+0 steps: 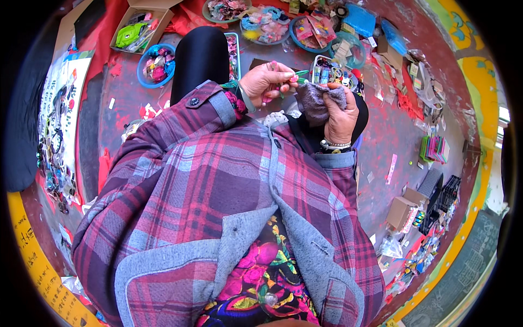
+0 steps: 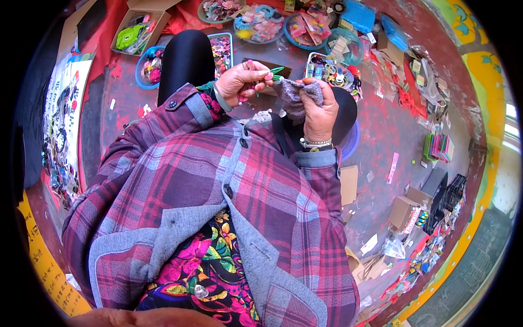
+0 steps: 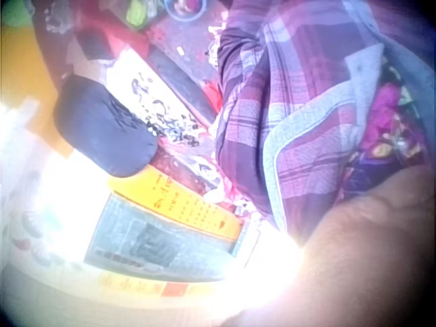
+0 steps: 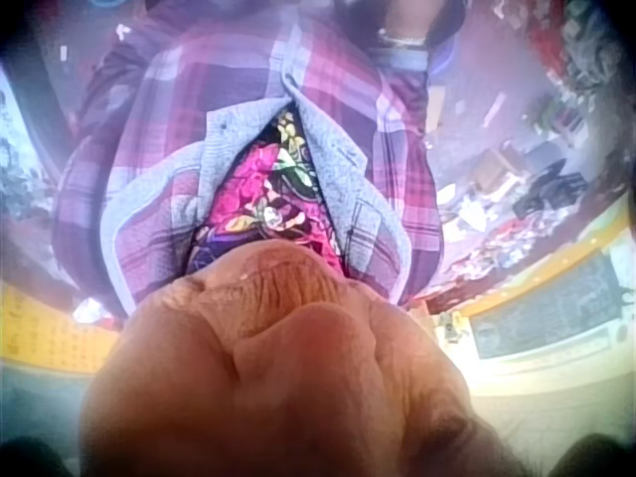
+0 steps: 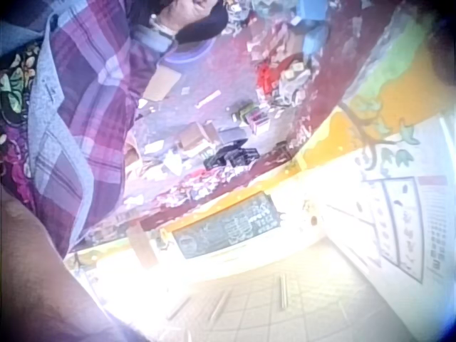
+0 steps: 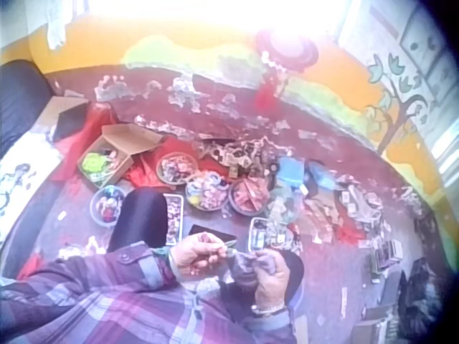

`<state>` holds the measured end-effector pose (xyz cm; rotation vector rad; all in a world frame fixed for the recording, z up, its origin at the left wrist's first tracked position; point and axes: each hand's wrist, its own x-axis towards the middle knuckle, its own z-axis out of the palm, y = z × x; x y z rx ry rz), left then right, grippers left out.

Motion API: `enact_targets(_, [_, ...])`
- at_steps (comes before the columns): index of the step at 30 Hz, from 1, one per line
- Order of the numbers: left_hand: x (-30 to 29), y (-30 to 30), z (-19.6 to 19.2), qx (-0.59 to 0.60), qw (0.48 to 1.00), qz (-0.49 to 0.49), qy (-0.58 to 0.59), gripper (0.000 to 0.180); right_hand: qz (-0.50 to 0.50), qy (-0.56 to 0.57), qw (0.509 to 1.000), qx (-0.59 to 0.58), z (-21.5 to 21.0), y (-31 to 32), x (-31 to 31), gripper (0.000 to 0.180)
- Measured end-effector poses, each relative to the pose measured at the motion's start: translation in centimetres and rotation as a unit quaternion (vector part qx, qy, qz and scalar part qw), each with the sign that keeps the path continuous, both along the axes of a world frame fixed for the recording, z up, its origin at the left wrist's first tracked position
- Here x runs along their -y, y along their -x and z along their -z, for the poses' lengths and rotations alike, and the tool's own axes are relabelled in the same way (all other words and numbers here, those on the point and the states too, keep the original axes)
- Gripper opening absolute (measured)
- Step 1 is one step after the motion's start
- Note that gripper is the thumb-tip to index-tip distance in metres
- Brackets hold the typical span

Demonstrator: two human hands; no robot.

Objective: The person sits on the floor and wipes small colorful hair accessories with a cloth. They pick items from a tray, wipe them, and place them into a cardboard box, repeating this process for multiple items.

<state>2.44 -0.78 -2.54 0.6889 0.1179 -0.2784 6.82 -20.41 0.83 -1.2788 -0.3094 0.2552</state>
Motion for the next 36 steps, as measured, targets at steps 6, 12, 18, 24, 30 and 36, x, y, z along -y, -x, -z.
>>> enact_targets(6, [0.0,0.2,-0.1,-0.004,1.0,0.011,-0.015,0.015,0.018,-0.022,0.998,-0.05,-0.3,-0.1,0.2,0.025])
enact_targets(12, [-0.1,0.2,-0.7,-0.002,0.998,0.024,-0.052,0.012,0.021,-0.021,0.998,-0.062,-0.4,-0.2,0.4,0.027])
enact_targets(18, [-0.1,0.3,-0.5,0.039,0.988,0.07,-0.13,0.009,-0.009,-0.049,0.994,-0.093,-0.6,-0.4,0.1,0.026])
enact_targets(24, [-0.9,0.2,-0.3,0.026,0.994,0.094,-0.042,0.011,0.049,-0.071,0.983,-0.161,0.9,-1.5,1.7,0.027])
enact_targets(30, [-1.6,-1.0,2.5,-0.123,0.989,-0.045,-0.064,0.015,0.082,-0.073,0.98,-0.167,0.8,-2.2,2.6,0.027])
enact_targets(36, [-1.5,-2.3,5.4,-0.201,0.966,-0.048,-0.155,0.017,0.069,-0.079,0.98,-0.168,1.0,-2.2,2.8,0.028])
